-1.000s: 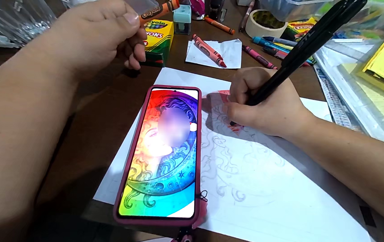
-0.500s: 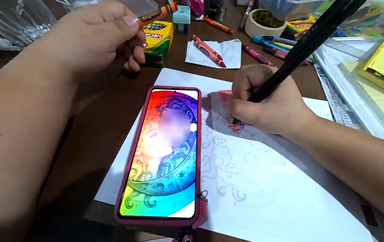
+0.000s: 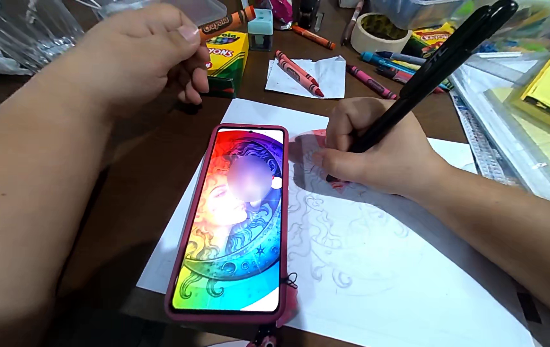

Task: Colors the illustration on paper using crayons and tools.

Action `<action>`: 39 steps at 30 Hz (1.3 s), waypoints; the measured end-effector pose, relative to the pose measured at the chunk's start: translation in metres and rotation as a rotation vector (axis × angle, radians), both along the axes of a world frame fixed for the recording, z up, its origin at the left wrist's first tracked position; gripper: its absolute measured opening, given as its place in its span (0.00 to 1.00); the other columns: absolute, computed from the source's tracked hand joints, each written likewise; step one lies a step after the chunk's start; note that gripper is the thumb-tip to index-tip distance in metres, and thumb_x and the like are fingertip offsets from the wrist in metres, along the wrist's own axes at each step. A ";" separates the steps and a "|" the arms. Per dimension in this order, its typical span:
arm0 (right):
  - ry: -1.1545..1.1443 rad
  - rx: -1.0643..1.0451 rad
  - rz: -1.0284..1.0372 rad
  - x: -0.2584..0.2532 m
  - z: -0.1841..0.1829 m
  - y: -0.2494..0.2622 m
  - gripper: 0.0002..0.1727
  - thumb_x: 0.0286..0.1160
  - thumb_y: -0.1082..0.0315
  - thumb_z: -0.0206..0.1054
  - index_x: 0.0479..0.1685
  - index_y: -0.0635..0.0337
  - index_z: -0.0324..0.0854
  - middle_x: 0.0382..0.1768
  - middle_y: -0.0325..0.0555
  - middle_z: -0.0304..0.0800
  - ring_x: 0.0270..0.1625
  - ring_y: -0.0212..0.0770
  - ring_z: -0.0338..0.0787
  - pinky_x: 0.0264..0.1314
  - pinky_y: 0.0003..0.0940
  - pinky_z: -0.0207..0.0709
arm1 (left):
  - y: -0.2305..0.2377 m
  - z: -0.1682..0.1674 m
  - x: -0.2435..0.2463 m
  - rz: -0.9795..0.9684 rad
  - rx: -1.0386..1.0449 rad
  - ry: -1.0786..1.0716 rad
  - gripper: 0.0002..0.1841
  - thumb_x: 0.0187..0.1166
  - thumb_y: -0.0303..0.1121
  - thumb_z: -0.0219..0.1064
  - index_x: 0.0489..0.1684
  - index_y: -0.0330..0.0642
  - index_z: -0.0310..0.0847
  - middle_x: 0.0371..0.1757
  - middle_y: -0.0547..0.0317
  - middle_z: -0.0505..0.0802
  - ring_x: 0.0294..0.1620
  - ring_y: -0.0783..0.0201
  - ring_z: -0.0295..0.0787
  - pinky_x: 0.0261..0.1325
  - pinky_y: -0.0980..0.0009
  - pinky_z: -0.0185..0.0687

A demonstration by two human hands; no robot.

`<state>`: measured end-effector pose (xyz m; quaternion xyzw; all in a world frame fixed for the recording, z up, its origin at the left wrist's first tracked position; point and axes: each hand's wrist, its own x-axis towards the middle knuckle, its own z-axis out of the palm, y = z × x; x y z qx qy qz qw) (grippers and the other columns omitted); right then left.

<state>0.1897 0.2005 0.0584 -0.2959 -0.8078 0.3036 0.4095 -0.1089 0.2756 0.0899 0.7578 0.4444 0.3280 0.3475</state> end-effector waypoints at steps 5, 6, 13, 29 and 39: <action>0.011 0.012 -0.026 0.001 0.000 0.001 0.14 0.59 0.75 0.67 0.17 0.48 0.69 0.20 0.23 0.71 0.22 0.12 0.66 0.22 0.08 0.56 | 0.000 0.000 0.000 -0.012 0.007 0.005 0.14 0.94 0.40 0.40 0.46 0.55 0.74 0.29 0.82 0.87 0.27 0.84 0.86 0.35 0.83 0.86; 0.011 0.015 -0.017 0.000 -0.001 0.001 0.14 0.59 0.76 0.67 0.17 0.48 0.69 0.20 0.24 0.71 0.22 0.12 0.66 0.22 0.08 0.56 | 0.000 0.000 0.000 -0.006 0.006 0.008 0.14 0.94 0.40 0.40 0.46 0.55 0.74 0.29 0.82 0.87 0.27 0.84 0.86 0.35 0.84 0.86; -0.008 0.043 -0.007 0.000 -0.001 -0.001 0.13 0.59 0.76 0.68 0.18 0.51 0.70 0.21 0.25 0.72 0.23 0.12 0.67 0.23 0.07 0.56 | -0.001 0.000 0.000 -0.011 0.007 0.019 0.15 0.94 0.40 0.40 0.45 0.55 0.74 0.29 0.82 0.88 0.28 0.83 0.86 0.35 0.83 0.86; 0.011 0.032 0.025 -0.001 -0.001 -0.001 0.14 0.59 0.76 0.70 0.18 0.50 0.71 0.20 0.25 0.73 0.22 0.12 0.68 0.21 0.07 0.58 | -0.001 0.000 0.001 -0.013 0.005 0.020 0.14 0.94 0.40 0.41 0.44 0.55 0.74 0.28 0.82 0.88 0.27 0.83 0.86 0.35 0.83 0.86; 0.395 -0.326 -0.265 0.020 0.027 0.036 0.09 0.94 0.61 0.53 0.40 0.47 0.68 0.25 0.28 0.83 0.22 0.24 0.84 0.26 0.18 0.82 | -0.008 -0.002 0.014 -0.122 -0.013 -0.095 0.17 0.92 0.39 0.35 0.44 0.52 0.73 0.29 0.77 0.89 0.32 0.77 0.88 0.43 0.76 0.89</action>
